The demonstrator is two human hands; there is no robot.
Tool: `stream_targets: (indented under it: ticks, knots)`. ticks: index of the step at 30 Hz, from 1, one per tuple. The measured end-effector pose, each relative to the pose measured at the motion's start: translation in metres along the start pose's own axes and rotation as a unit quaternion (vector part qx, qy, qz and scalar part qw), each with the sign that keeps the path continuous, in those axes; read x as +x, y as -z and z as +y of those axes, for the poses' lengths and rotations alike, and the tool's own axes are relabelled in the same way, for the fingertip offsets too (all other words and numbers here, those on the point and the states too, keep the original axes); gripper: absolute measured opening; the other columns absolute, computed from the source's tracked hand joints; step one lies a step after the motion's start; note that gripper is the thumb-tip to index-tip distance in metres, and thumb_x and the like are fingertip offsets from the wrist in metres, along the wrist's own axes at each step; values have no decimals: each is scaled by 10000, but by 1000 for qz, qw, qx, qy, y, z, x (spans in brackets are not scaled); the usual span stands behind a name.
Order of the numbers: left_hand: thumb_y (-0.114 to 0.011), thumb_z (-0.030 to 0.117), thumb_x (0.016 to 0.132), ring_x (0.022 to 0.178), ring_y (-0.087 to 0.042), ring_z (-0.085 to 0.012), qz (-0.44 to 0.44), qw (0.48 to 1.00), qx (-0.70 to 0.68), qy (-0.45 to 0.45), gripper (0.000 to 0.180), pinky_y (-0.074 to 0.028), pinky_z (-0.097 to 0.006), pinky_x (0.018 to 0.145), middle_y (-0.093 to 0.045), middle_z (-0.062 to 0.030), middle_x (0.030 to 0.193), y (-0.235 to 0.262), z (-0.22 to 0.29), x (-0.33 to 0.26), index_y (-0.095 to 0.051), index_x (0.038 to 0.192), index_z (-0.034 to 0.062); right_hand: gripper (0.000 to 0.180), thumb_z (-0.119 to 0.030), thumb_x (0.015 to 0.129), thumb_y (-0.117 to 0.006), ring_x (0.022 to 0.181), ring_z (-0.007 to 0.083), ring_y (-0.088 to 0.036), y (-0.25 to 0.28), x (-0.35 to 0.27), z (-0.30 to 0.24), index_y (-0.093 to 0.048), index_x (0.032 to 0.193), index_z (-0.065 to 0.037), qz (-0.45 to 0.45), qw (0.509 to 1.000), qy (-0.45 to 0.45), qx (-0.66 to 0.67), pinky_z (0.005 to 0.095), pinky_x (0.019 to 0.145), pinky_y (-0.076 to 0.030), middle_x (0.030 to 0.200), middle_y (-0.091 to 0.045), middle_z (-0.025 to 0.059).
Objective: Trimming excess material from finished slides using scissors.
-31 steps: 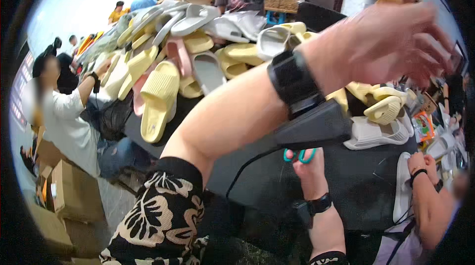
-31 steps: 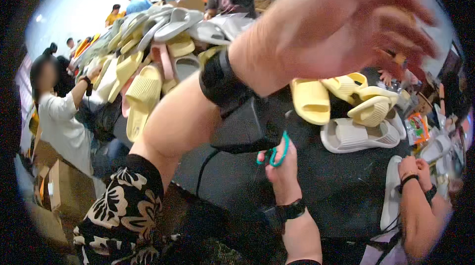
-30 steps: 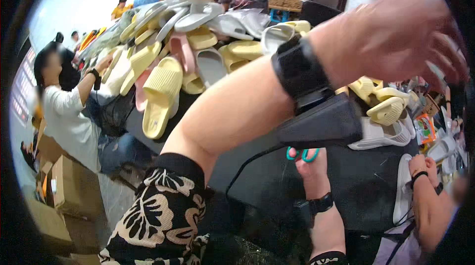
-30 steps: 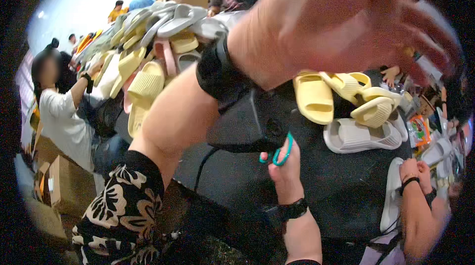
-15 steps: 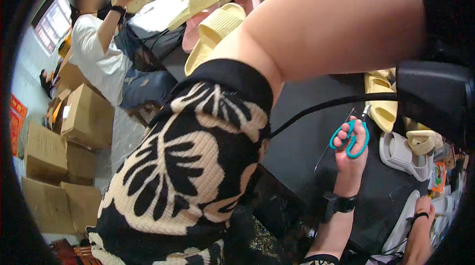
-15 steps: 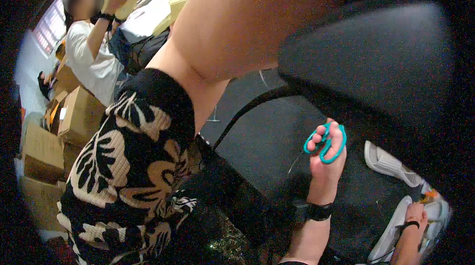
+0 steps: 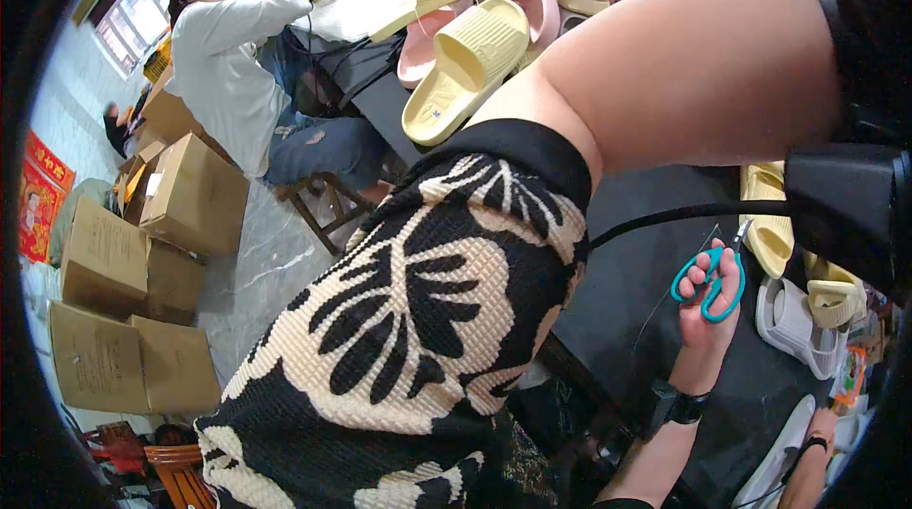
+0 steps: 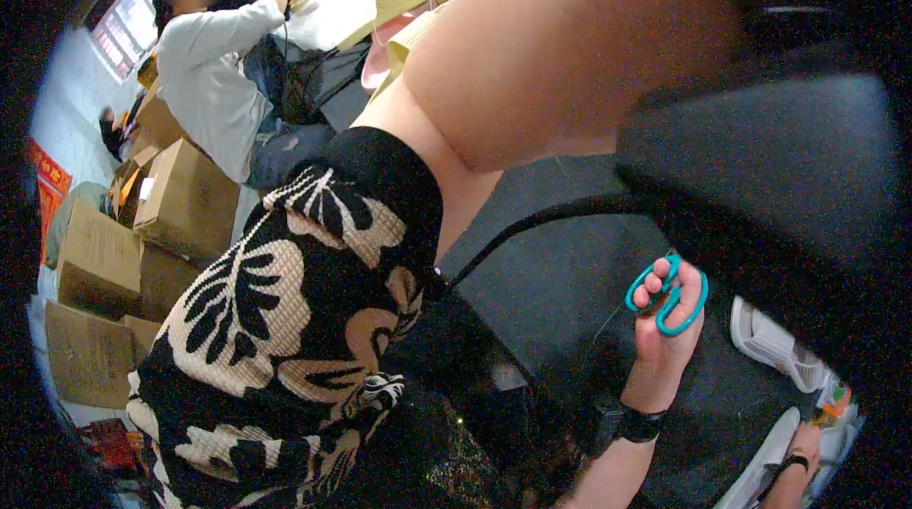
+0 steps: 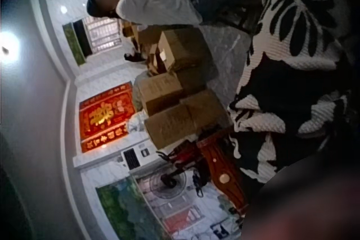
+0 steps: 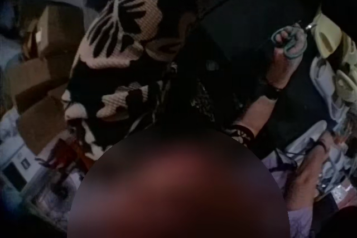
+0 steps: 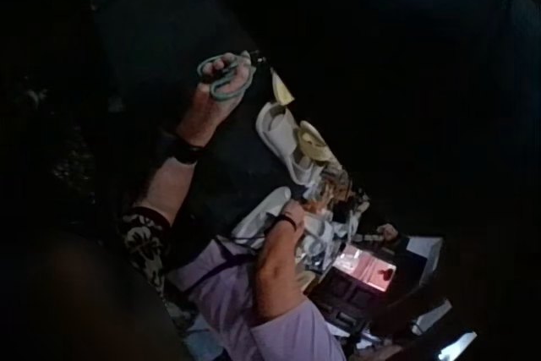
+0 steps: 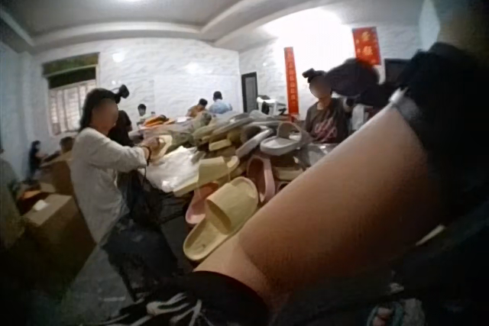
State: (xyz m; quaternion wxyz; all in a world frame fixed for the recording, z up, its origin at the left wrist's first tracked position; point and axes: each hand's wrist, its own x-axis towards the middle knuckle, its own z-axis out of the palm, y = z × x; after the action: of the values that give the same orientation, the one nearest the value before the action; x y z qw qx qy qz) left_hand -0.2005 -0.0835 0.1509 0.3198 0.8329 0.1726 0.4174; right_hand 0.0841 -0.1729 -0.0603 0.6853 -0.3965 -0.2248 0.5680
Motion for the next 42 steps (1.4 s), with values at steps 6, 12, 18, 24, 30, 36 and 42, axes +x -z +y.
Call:
stream_targets:
  ticks: [6, 12, 18, 24, 30, 36, 42]
  knots:
    - [-487, 323, 946, 811, -636, -178, -7, 999, -26, 36, 324, -509, -322, 758, -660, -103, 940, 6, -6, 4, -613, 1026, 36, 288, -292, 901, -592, 619, 97, -502, 2, -2, 0, -527, 1080, -75, -15, 999, -30, -10, 236, 482, -387, 782, -542, 21]
    - [-478, 330, 950, 817, -637, -182, -2, 994, -63, 89, 332, -508, -327, 766, -659, -106, 953, 11, -18, -8, -608, 1037, 37, 312, -302, 893, -604, 617, 102, -490, 0, -2, -1, -526, 1090, -73, 6, 1000, -27, -12, 239, 483, -380, 787, -540, 23]
    - [-470, 337, 954, 823, -638, -185, 15, 979, -116, 166, 340, -506, -332, 775, -658, -109, 965, 8, -43, -39, -602, 1048, 39, 348, -275, 886, -581, 636, 104, -479, -9, 3, 3, -504, 1115, -24, -13, 999, 33, -32, 240, 496, -377, 770, -528, 33]
    - [-461, 344, 958, 829, -639, -189, -36, 971, -184, 149, 348, -505, -337, 784, -657, -112, 977, -13, -62, 0, -597, 1059, 40, 335, -231, 889, -572, 582, 98, -491, -18, -5, -2, -485, 1132, -18, -16, 990, 109, -84, 234, 459, -414, 732, -529, 32]
    - [-453, 351, 961, 835, -641, -193, -143, 956, -237, 94, 356, -503, -343, 792, -656, -115, 990, -48, -59, 80, -591, 1070, 41, 273, -158, 848, -614, 569, 123, -551, -22, -10, 2, -505, 1073, -47, -23, 997, 66, -31, 241, 446, -451, 718, -560, 50]
    - [-527, 291, 922, 693, -603, -90, -29, 980, -54, 189, 287, -483, -202, 618, -631, -40, 816, -45, -100, 75, -635, 886, 28, 263, -188, 863, -621, 581, 115, -557, -18, -15, -9, -520, 1063, -51, -32, 997, 57, -47, 243, 457, -450, 739, -572, 53]
    - [-588, 230, 816, 659, -634, -347, -89, 964, 220, 121, 252, -516, -381, 635, -633, -172, 680, -77, -175, 12, -674, 869, 0, 274, -182, 864, -622, 583, 117, -557, -12, -8, -6, -511, 1074, -45, -49, 996, 47, -53, 249, 464, -454, 746, -574, 55]
